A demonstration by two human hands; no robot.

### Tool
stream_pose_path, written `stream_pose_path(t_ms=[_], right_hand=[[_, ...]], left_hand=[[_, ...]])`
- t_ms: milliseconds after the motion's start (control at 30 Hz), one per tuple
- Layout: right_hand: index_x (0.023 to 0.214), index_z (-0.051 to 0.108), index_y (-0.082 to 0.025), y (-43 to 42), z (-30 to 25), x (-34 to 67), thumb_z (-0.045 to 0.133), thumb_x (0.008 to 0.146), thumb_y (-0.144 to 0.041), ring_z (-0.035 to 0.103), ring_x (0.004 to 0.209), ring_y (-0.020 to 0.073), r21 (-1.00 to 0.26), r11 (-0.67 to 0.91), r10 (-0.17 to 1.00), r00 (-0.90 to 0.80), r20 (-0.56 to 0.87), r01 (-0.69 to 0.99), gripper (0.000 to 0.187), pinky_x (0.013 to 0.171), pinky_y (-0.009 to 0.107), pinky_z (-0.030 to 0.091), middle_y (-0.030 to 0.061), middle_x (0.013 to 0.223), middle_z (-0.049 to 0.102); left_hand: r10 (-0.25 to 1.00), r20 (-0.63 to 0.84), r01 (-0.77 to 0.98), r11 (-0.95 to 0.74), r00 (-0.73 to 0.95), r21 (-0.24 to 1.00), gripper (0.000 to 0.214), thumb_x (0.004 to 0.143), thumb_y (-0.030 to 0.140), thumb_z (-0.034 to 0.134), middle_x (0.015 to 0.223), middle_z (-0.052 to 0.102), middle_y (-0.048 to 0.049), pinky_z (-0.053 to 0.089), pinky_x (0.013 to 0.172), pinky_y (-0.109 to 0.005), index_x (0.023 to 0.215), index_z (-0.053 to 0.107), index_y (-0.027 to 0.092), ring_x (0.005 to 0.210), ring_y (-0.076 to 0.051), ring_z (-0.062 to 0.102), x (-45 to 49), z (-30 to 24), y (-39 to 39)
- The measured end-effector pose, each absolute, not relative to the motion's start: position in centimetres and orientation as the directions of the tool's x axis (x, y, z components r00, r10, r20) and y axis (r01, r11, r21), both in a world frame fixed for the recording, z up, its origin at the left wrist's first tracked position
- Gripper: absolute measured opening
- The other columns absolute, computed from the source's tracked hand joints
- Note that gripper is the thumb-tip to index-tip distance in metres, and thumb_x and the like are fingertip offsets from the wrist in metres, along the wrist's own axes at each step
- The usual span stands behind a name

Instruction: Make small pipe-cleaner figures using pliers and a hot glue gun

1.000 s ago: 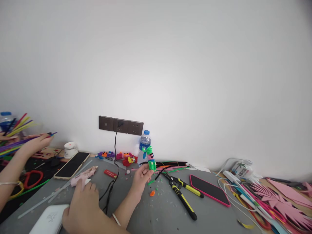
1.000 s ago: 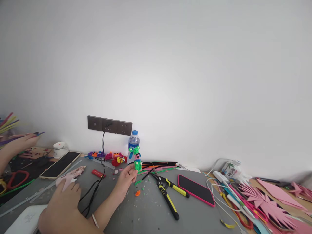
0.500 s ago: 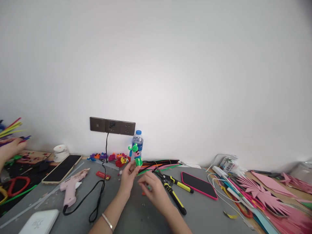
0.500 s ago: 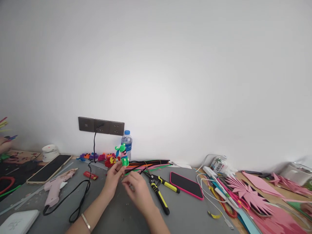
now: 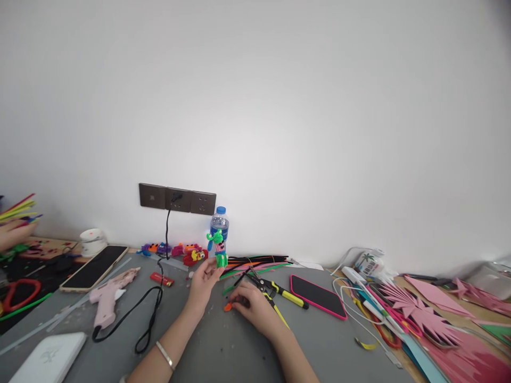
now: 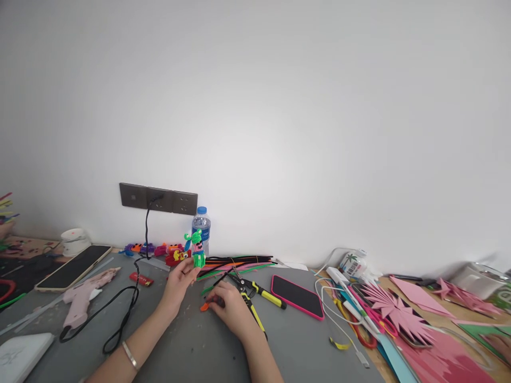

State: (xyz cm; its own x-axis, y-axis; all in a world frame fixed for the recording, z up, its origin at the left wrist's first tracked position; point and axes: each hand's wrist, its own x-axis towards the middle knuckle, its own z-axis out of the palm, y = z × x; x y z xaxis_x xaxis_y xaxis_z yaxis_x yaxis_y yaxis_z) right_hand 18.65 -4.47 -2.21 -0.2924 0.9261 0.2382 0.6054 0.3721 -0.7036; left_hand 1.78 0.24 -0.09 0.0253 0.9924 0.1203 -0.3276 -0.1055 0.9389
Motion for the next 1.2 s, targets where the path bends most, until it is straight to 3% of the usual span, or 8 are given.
stream_pose_path(t_ms=[233, 633, 767, 967, 1200], right_hand=[[0.072, 0.066, -0.020, -4.3, -2.1, 18.4, 0.068, 0.073, -0.002, 0.056, 0.076, 0.0157, -0.713, 0.355, 0.933, -0.273, 0.233, 0.604, 0.019, 0.066, 0.024, 0.041, -0.0005, 0.081, 0.060], [0.072, 0.062, -0.020, -4.6, -1.4, 18.0, 0.062, 0.076, -0.001, 0.055, 0.074, 0.0152, -0.680, 0.395, 0.917, -0.308, 0.253, 0.618, 0.019, 0.065, 0.024, 0.040, -0.0003, 0.081, 0.062], [0.078, 0.063, -0.020, -4.7, -1.4, 18.0, 0.069, 0.075, -0.008, 0.056, 0.080, 0.0168, -0.689, 0.393, 0.919, -0.291, 0.266, 0.609, 0.014, 0.069, 0.025, 0.042, 0.0004, 0.085, 0.064], [0.071, 0.061, -0.020, -4.8, -1.5, 17.8, 0.064, 0.076, -0.001, 0.058, 0.084, 0.0175, -0.675, 0.417, 0.908, -0.308, 0.283, 0.609, 0.020, 0.076, 0.027, 0.043, 0.0004, 0.085, 0.062], [0.077, 0.059, -0.021, -4.9, -1.6, 17.6, 0.068, 0.077, -0.009, 0.056, 0.081, 0.0180, -0.652, 0.405, 0.914, -0.271, 0.301, 0.641, 0.015, 0.069, 0.026, 0.042, 0.0009, 0.085, 0.061]], left_hand=[[0.990, 0.134, -0.325, -0.113, 0.045, 0.939, 0.044, 0.064, 0.040, 0.080, 0.080, 0.069, -0.0075, 0.043, 0.056, -0.026, 0.097, 0.068, 0.014, 0.076, -0.021, 0.062, 1.7, -0.5, 0.4], [0.987, 0.158, -0.332, -0.137, 0.037, 0.933, 0.044, 0.065, 0.041, 0.079, 0.077, 0.069, -0.0063, 0.041, 0.055, -0.025, 0.098, 0.067, 0.015, 0.067, -0.017, 0.058, 1.8, -1.1, 0.7], [0.988, 0.153, -0.342, -0.135, 0.026, 0.930, 0.043, 0.064, 0.041, 0.080, 0.073, 0.067, -0.0040, 0.040, 0.054, -0.025, 0.096, 0.067, 0.015, 0.064, -0.016, 0.055, 1.7, -0.8, 0.6], [0.990, 0.136, -0.343, -0.118, 0.029, 0.932, 0.043, 0.062, 0.039, 0.081, 0.073, 0.067, -0.0030, 0.039, 0.055, -0.026, 0.095, 0.068, 0.016, 0.063, -0.015, 0.054, 2.0, -0.3, 0.2], [0.990, 0.137, -0.341, -0.118, 0.031, 0.933, 0.042, 0.061, 0.038, 0.081, 0.075, 0.068, -0.0034, 0.039, 0.054, -0.025, 0.093, 0.068, 0.015, 0.061, -0.013, 0.052, 2.0, -0.2, 0.1]])
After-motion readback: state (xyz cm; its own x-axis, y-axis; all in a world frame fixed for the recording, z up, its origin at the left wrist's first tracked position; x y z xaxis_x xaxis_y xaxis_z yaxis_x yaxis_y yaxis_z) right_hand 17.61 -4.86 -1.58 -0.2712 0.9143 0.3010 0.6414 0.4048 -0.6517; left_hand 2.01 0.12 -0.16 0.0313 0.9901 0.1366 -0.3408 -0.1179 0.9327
